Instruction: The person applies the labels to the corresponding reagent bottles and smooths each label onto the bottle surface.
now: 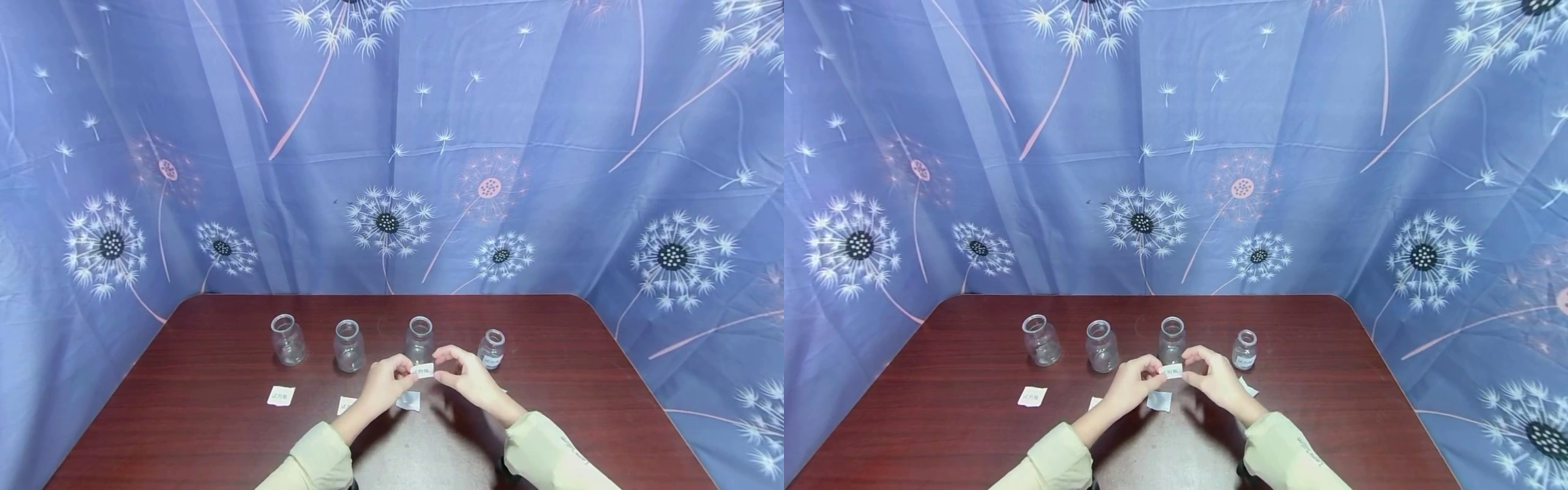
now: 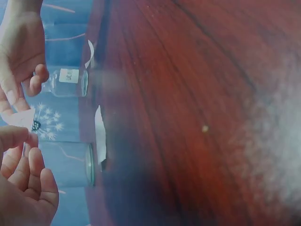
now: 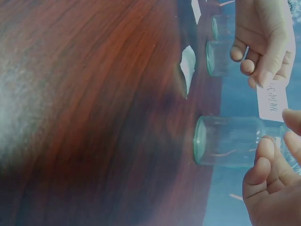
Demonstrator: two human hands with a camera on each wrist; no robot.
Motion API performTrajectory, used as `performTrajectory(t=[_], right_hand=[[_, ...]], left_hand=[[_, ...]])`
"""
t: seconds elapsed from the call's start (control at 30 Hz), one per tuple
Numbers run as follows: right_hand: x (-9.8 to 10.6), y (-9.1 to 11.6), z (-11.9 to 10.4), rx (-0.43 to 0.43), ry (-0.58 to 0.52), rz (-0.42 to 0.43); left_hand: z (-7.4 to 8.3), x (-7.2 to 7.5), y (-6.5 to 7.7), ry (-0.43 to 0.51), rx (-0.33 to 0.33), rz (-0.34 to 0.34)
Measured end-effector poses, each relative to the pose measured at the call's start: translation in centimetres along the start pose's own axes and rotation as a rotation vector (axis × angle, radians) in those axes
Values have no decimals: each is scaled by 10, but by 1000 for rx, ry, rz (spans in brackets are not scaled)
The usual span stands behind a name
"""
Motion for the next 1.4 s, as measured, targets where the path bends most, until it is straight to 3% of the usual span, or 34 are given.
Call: performTrajectory(t=[0.13, 0.23, 0.37, 0.57, 0.77, 1.07, 1.4], right_hand=[[1, 2, -15, -25, -36, -8], [-3, -2, -8, -51, -31, 6], [-11, -12, 14, -95, 24, 54], [-17, -20, 21, -99, 131, 150], [-21, -23, 21, -52, 218, 251], [-22, -26, 20, -50, 297, 295], [-23, -27, 22, -48, 310, 307]], left_hand=[[-3, -2, -2, 5, 28, -2], [-4, -4, -4, -33, 19, -8], [-5, -4, -9, -125, 29, 23], [-7, -4, -14, -289, 105, 77], [-12, -8, -17, -388, 124, 119], [-12, -11, -19, -435, 121, 154], [-14, -13, -21, -461, 130, 169]])
Point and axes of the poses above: each hand's wrist, its own y-axis away from the middle knuckle, its own x-axis out of the back of the hand, z = x × y, the point moved 2 cm from there along -y, towards the middle knuckle, and after that the axes turned 8 degrees about -x, right-handed, at the moved point
